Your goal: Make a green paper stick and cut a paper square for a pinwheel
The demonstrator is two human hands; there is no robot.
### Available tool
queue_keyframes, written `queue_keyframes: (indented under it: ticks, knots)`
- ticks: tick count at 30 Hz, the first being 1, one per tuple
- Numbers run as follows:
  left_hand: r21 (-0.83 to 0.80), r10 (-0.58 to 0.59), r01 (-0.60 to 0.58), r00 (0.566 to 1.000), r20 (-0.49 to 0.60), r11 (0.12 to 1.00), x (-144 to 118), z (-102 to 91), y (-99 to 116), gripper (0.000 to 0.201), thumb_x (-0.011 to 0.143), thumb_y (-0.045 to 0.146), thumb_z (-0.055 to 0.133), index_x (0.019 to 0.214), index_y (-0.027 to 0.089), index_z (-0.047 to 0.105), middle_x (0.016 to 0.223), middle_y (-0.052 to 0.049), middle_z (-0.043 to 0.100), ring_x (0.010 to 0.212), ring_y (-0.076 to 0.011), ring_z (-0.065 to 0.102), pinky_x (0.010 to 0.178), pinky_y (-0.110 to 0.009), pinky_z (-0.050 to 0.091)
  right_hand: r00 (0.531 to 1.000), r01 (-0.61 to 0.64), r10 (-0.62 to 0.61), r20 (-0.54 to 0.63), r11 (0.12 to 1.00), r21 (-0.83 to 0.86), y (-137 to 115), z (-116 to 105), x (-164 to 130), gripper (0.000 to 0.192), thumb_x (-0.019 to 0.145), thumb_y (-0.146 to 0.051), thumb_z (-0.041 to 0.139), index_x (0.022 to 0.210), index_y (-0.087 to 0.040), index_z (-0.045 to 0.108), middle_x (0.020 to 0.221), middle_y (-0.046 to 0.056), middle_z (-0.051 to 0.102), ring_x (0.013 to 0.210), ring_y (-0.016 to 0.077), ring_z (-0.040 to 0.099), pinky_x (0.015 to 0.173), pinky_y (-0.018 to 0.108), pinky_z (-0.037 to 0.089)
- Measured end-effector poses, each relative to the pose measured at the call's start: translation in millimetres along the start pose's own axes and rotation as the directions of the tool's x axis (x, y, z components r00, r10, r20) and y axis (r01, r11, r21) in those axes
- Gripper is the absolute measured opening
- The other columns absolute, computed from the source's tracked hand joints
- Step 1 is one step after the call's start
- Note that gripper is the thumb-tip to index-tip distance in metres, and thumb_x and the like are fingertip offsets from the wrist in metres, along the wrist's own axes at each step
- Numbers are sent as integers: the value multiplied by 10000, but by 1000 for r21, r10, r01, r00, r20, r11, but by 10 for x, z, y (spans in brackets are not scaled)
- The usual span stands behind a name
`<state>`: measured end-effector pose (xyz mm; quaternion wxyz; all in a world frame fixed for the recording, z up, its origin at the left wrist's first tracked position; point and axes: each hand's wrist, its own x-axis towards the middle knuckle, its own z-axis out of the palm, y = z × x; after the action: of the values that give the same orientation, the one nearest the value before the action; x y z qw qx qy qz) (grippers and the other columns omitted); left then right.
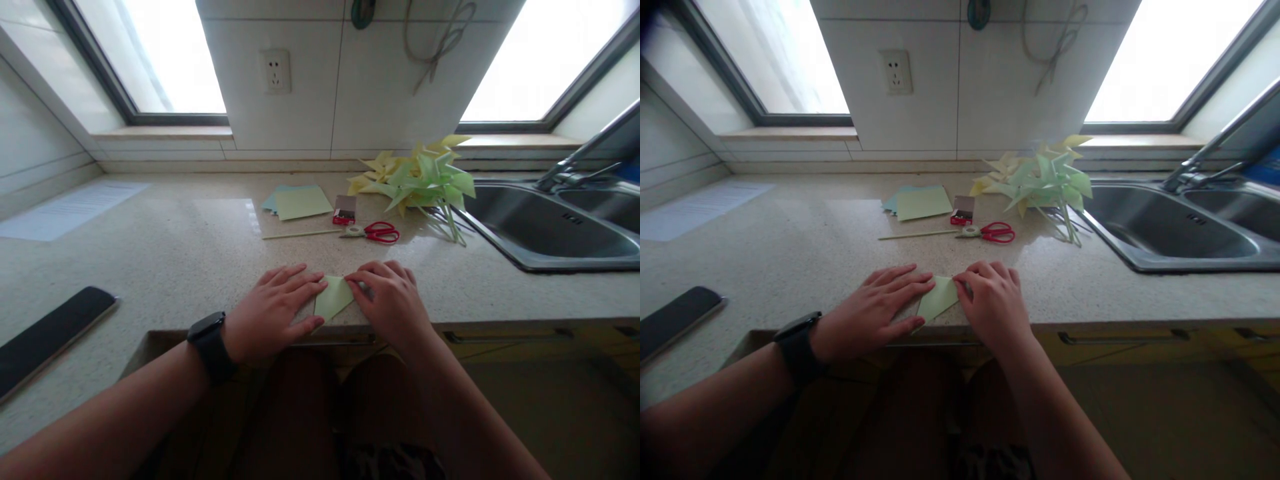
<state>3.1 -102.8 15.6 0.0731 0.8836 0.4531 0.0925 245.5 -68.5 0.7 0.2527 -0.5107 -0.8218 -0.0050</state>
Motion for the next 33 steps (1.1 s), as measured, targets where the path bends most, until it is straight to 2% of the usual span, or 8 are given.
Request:
queue_keyframes:
  ticks: [7,14,17,20,25,29,33]
  knots:
    - [23,29,-29,1000,8,999,-16,39,-70,646,1013,584,424,1585,307,306,1650,0,359,1542,-296,243,1238,-540,189,1000,21,-21,11,1000,11,-11,-4,21,173,944,-335,642,1042,-270,769,1024,50,737,1000,285,581,909,455,420]
    - [40,26,-25,1000,-13,999,-19,48,-53,701,997,620,424,1591,268,302,1633,-36,398,1519,-321,288,1228,-551,213,999,41,-41,5,999,12,-30,-38,6,223,928,-347,638,1072,-228,760,1083,87,732,1039,321,588,951,522,447]
    - [51,27,-26,1000,-12,998,-22,50,-41,714,996,629,408,1591,248,305,1639,-39,386,1525,-333,270,1224,-557,219,997,71,-72,26,997,37,-126,-49,-9,320,958,-325,581,1202,-165,713,1250,112,704,1145,300,605,1025,478,472]
    - [62,34,-34,999,-6,997,-23,56,-32,714,1008,615,390,1593,217,300,1653,-46,349,1533,-320,257,1234,-547,203,991,107,-110,79,993,53,-299,-4,-38,447,1005,-341,495,1358,-96,617,1428,145,617,1320,287,556,1122,452,441]
    - [76,33,-32,999,-8,997,-20,61,-10,658,1027,518,402,1583,176,315,1643,-79,362,1513,-292,319,1239,-532,199,975,136,-141,172,990,45,-496,107,-109,688,1020,-512,430,1476,1,479,1525,228,479,1435,327,449,1206,495,354]
    - [76,40,-39,999,-11,996,-19,51,5,674,1015,527,418,1585,183,312,1642,-79,365,1507,-290,335,1239,-525,209,965,133,-133,227,991,13,-455,72,-134,702,1018,-534,410,1503,-28,454,1545,205,456,1458,307,414,1226,482,326]
    - [74,37,-35,999,-18,997,-22,42,15,669,1008,547,429,1572,197,347,1628,-81,394,1495,-299,357,1232,-533,223,958,133,-123,260,991,-21,-325,-6,-173,632,1020,-450,434,1502,-43,462,1548,195,454,1455,303,418,1213,477,351]
